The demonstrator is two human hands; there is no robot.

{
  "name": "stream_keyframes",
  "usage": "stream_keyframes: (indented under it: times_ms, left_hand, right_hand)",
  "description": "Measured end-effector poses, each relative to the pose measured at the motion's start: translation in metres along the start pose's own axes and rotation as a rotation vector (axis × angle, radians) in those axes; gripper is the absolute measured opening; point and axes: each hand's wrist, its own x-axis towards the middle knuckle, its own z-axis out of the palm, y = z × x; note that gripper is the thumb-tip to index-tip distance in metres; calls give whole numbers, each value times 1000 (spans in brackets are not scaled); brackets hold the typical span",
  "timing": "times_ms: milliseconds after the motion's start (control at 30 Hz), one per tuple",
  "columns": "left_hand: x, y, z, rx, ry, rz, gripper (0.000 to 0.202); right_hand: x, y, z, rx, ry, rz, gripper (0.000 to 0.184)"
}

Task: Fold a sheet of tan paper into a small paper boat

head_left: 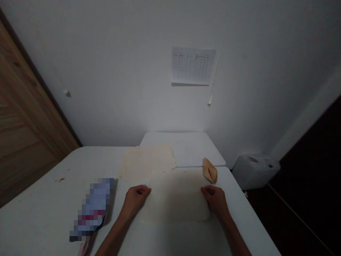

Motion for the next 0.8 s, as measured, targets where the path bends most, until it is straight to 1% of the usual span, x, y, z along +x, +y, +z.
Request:
stream_keyframes:
  times_ms: [100,167,333,400,467,567,700,800]
  left_hand:
    - [-1,1,0,-19,-45,-13,35]
    - [-2,1,1,-36,-84,-30,38]
    - [-6,0,9,-65,-162,-70,44]
    - [-7,-1,12,-61,-168,-72,45]
    - [-8,-2,13,-50,-174,-70,47]
    - [-9,-2,14,-27,-203,-66,51]
    - [-13,-1,17,-7,-247,-67,53]
    - [-16,1,21,-10,-283,-61,55]
  right_hand:
    - [0,-1,0,39,19,21,41]
    - [0,-3,1,120,4,52,46]
    - [-4,-11,10,530,-168,184,59]
    - [-7,-14,14,614,-202,198,61]
    - [-9,-17,17,635,-216,180,63]
    - [-11,-22,19,595,-263,101,61]
    - [-16,-31,22,447,-318,-131,51]
    - [-24,-35,28,346,-355,-299,42]
